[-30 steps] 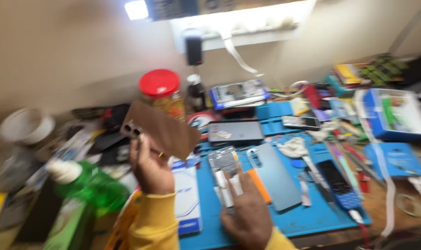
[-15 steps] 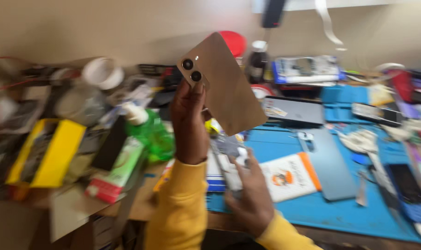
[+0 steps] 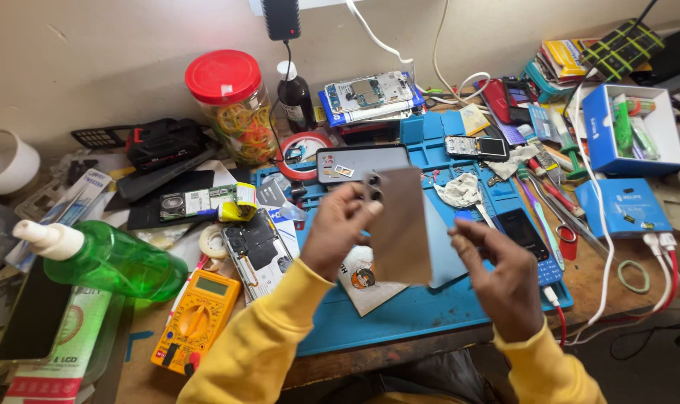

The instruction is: The person handles a smartphone back cover, removes the camera module, and applies adhesive around the camera cutout. They manipulate the back cover and camera components on a cluttered workbench.

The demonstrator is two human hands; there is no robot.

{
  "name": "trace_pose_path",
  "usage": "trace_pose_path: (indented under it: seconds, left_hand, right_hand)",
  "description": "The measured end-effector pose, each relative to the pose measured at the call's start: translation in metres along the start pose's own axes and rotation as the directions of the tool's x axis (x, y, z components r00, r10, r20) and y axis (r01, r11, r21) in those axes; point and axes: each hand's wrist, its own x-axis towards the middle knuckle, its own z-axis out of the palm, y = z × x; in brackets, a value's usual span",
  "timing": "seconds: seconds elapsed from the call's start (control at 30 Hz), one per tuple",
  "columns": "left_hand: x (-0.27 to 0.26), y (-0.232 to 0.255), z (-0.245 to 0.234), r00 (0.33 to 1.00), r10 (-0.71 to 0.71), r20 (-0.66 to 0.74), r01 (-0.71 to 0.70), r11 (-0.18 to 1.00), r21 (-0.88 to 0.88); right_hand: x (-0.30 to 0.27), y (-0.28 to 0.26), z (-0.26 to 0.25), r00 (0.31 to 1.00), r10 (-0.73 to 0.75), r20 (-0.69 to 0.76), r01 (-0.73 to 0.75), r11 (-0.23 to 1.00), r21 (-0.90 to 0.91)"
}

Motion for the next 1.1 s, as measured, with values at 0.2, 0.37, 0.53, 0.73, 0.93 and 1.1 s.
trace_pose_path:
  seconds: [0.2, 0.37, 0.53, 0.73, 0.93, 1.1]
  left_hand:
    - [0.003, -0.03, 0.002, 0.994, -0.041, 0.103, 0.047, 0.998, -0.052]
    - [0.003, -0.03, -0.012, 0.992, -0.101, 0.078, 0.111, 0.984, -0.141]
    - [0.002, -0.032, -0.012, 0.987, -0.139, 0.08, 0.153, 0.967, -0.205]
    - [0.005, -0.024, -0.015, 0.995, -0.1, -0.004, 0.099, 0.987, -0.13]
    - [0.007, -0.029, -0.023, 0.995, -0.068, -0.078, 0.065, 0.997, -0.041]
    - [0.008, -0.032, -0.025, 0.989, -0.136, -0.057, 0.129, 0.985, -0.112]
  right_hand:
    - [0.072, 0.01, 0.025, 0.923, 0.126, 0.364, -0.294, 0.841, 0.455]
    - [0.081, 0.022, 0.042, 0.909, 0.122, 0.399, -0.311, 0.835, 0.454]
    - [0.077, 0.021, 0.042, 0.896, 0.165, 0.412, -0.353, 0.827, 0.437]
    - [0.077, 0.013, 0.046, 0.877, 0.188, 0.442, -0.38, 0.834, 0.4]
    - [0.075, 0.018, 0.046, 0.853, 0.159, 0.497, -0.386, 0.833, 0.395]
    - [0.076, 0.02, 0.046, 0.84, 0.178, 0.512, -0.429, 0.797, 0.425]
